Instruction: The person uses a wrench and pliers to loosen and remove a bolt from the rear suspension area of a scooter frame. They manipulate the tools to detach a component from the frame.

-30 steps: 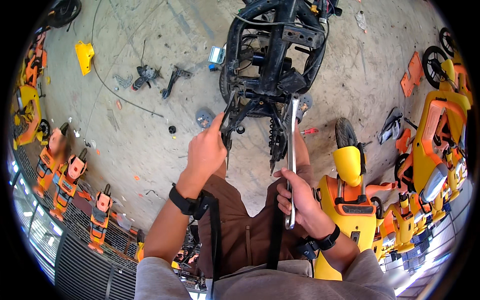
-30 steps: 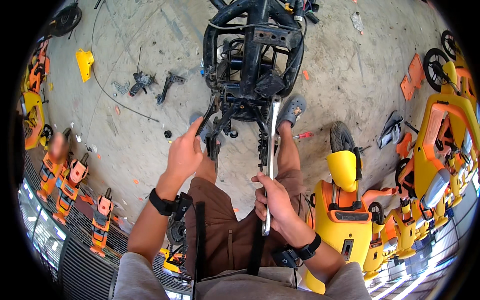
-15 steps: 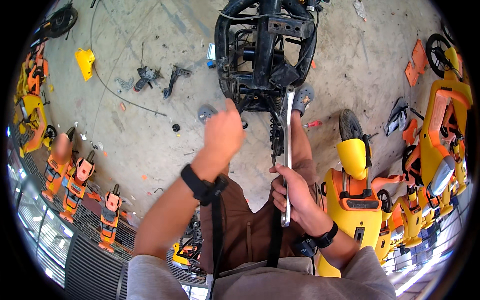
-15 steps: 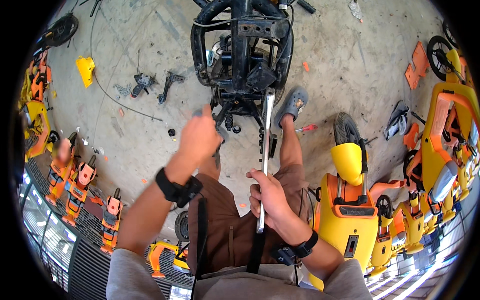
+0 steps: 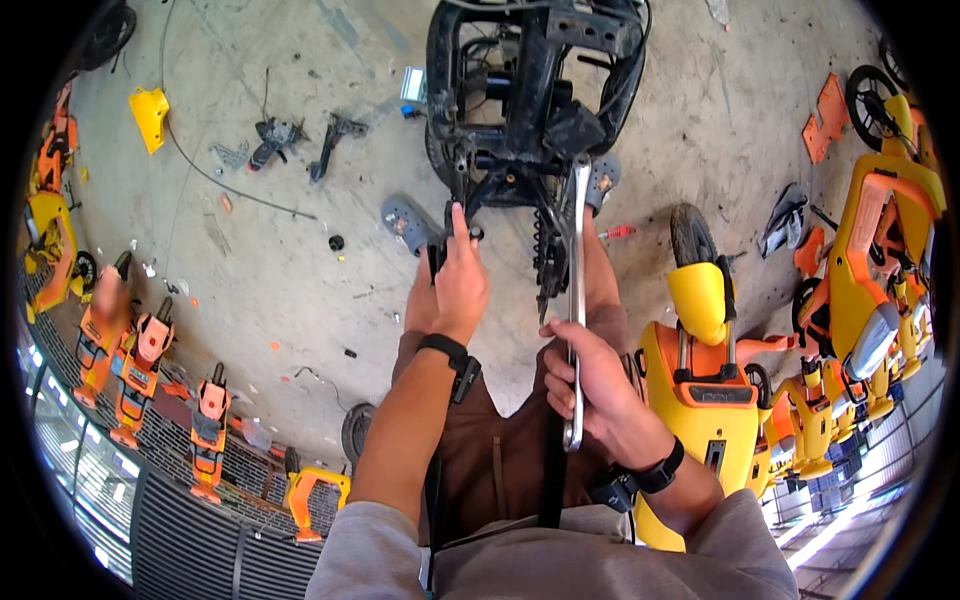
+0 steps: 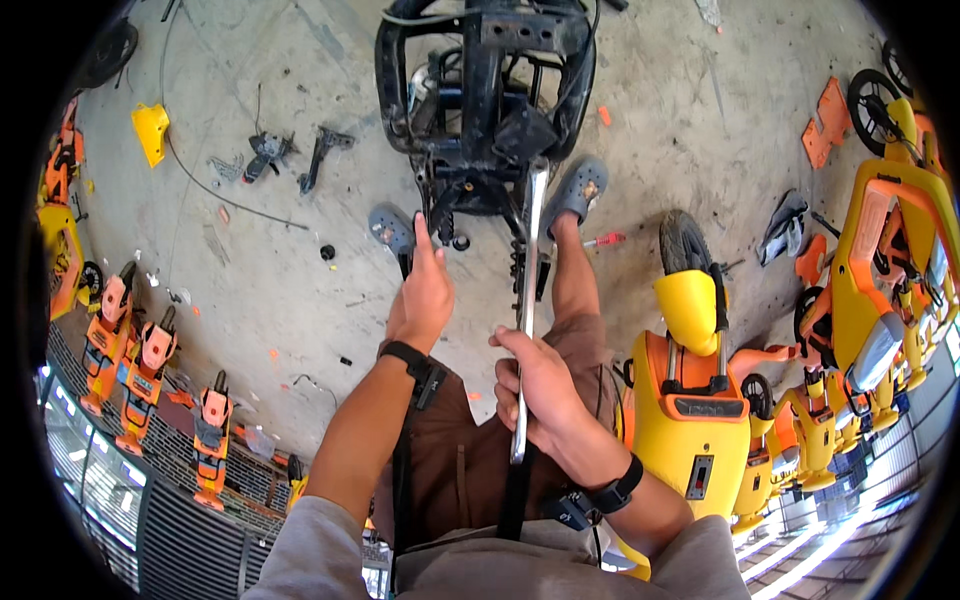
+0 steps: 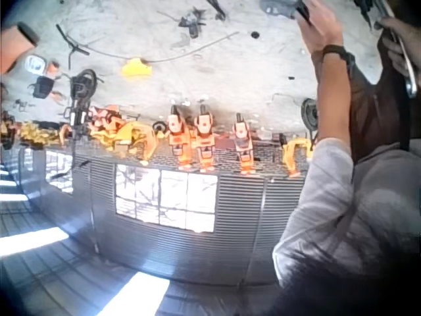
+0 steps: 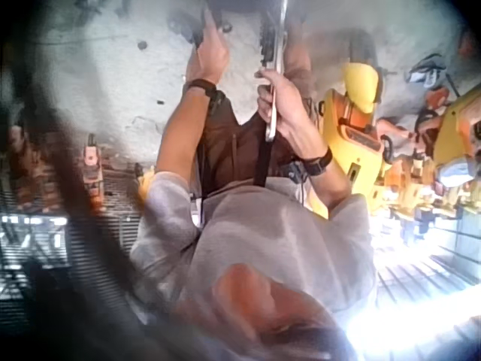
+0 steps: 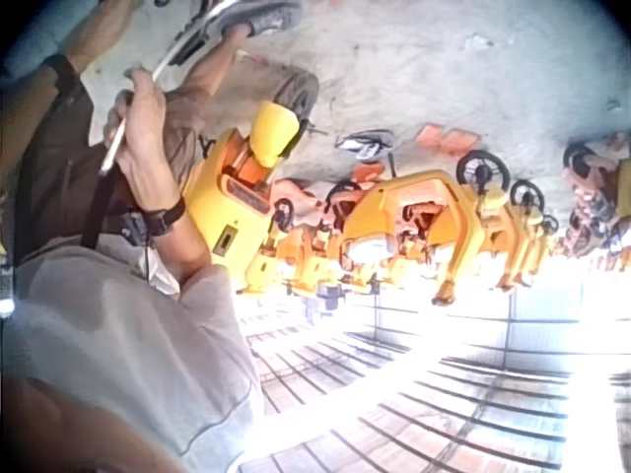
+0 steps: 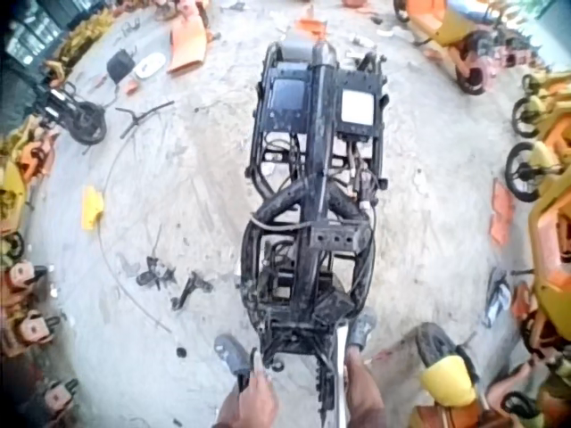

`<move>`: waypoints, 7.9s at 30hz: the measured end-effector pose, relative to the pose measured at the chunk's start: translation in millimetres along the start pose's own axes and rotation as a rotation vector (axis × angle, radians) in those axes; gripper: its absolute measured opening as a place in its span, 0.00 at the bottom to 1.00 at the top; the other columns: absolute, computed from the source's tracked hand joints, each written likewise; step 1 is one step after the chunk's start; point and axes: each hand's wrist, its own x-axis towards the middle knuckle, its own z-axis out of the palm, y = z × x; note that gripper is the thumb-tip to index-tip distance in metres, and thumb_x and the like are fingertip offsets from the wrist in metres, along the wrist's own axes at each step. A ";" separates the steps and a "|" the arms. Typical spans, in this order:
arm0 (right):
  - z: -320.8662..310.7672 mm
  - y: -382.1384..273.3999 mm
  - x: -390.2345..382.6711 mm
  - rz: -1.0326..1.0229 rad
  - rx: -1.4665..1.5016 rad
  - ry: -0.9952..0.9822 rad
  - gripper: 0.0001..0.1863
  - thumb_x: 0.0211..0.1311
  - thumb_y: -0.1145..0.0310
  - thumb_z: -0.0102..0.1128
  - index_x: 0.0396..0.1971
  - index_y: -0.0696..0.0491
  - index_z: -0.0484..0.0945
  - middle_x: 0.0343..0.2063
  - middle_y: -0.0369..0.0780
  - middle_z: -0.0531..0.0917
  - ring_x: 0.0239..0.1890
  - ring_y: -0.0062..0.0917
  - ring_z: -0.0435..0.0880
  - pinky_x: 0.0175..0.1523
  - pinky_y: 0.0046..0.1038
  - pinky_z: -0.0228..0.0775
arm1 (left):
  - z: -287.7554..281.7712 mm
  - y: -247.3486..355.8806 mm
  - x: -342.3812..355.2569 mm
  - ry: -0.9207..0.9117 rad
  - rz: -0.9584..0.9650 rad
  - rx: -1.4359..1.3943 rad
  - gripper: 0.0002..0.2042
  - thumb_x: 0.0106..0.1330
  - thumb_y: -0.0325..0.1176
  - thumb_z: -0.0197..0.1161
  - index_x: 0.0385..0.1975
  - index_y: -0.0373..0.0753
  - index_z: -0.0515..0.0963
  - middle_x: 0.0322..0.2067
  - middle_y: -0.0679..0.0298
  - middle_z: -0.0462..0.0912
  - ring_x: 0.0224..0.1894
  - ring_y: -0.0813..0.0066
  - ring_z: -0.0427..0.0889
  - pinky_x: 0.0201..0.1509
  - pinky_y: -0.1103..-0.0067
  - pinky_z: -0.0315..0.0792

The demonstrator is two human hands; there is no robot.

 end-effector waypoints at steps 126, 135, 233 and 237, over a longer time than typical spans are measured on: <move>2.8 -0.3 -8.0 -0.022 -0.108 -0.028 0.09 0.65 0.61 0.52 0.34 0.51 0.67 0.12 0.31 0.63 0.06 0.17 0.59 0.11 0.22 0.52 | -34.7 -28.9 -0.9 0.032 -0.202 -0.078 0.11 0.71 0.34 0.46 0.47 0.36 0.63 0.37 0.38 0.77 0.39 0.36 0.76 0.40 0.51 0.68; -18.7 -8.3 0.1 -0.060 -0.193 0.031 0.16 0.64 0.56 0.52 0.24 0.51 0.66 0.09 0.31 0.60 0.07 0.19 0.59 0.16 0.24 0.55 | -157.7 29.5 15.7 -0.075 0.016 0.246 0.06 0.60 0.28 0.59 0.31 0.31 0.75 0.23 0.43 0.78 0.32 0.40 0.77 0.34 0.57 0.69; 26.6 -13.1 -8.1 0.047 0.026 0.055 0.20 0.64 0.50 0.54 0.19 0.45 0.61 0.06 0.30 0.57 0.06 0.19 0.54 0.13 0.22 0.47 | -24.7 -15.2 13.8 0.184 0.120 0.001 0.30 0.64 0.28 0.53 0.67 0.41 0.53 0.31 0.49 0.79 0.24 0.46 0.79 0.30 0.59 0.73; 15.4 -13.0 -6.0 0.047 0.025 0.010 0.19 0.64 0.52 0.54 0.19 0.46 0.61 0.06 0.31 0.57 0.06 0.19 0.55 0.12 0.22 0.47 | -58.8 -24.0 1.2 0.099 -0.038 -0.089 0.25 0.69 0.29 0.49 0.66 0.48 0.56 0.29 0.43 0.79 0.30 0.38 0.77 0.34 0.55 0.69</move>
